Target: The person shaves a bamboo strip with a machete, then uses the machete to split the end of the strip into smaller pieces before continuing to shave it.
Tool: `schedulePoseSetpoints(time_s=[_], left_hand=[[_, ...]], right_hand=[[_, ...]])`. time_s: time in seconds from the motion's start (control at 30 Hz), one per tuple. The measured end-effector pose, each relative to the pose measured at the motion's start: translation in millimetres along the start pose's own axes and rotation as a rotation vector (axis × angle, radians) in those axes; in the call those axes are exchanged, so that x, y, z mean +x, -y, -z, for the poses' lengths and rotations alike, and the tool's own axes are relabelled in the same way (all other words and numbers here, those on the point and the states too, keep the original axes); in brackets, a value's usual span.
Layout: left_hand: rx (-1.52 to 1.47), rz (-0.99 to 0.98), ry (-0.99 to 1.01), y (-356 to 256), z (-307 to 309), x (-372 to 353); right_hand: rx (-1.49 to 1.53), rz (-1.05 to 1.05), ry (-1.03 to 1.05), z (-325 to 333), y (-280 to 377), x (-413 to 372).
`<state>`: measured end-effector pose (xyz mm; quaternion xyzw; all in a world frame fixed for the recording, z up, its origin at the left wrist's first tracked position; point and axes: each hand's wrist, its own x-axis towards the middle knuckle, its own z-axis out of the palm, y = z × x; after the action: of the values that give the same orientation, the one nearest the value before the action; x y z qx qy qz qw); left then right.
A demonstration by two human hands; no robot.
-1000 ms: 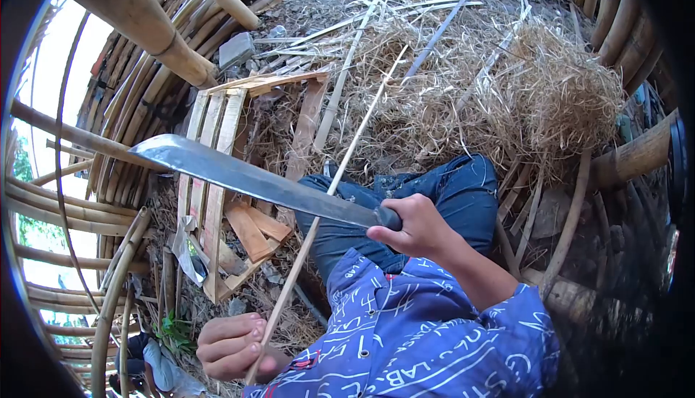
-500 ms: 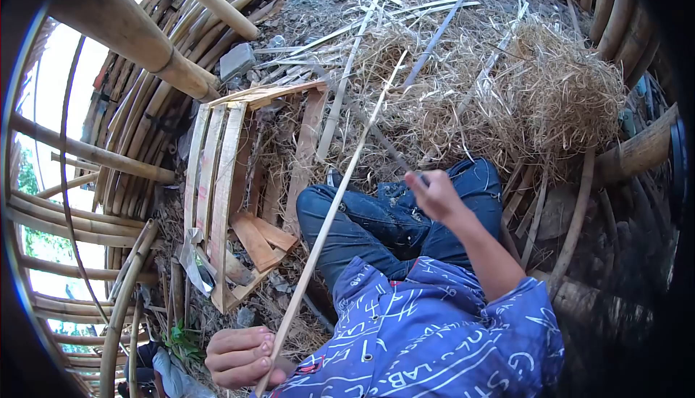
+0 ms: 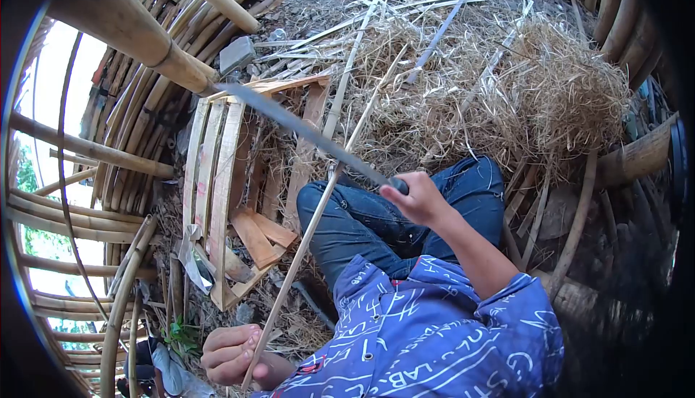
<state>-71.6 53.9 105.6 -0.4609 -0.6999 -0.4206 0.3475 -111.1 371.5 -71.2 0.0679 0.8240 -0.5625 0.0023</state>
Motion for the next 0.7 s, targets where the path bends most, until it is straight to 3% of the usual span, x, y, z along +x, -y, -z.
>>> schedulePoseSetpoints(time_s=[0.2, 0.27, 0.4, 0.5, 0.57, 0.7], left_hand=[[0.122, 0.109, -0.245, -5, -6, -19], [0.183, 0.199, -0.234, -7, 0, -20], [0.106, 0.143, -0.262, -4, -6, -17], [0.079, 0.115, -0.262, -5, -11, -11], [0.061, 0.106, -0.262, -5, -12, -6], [0.059, 0.100, -0.253, -4, -11, -6]], right_hand=[[-0.039, -0.074, -0.048, 9, -20, 18], [-0.064, -0.104, -0.050, 8, -14, 19], [-0.034, -0.080, -0.096, 2, 14, 4], [0.066, -0.010, -0.020, 0, 46, -13], [-0.048, 0.204, -0.019, -3, 60, -19], [-0.010, 0.081, -0.005, -3, 37, 2]])
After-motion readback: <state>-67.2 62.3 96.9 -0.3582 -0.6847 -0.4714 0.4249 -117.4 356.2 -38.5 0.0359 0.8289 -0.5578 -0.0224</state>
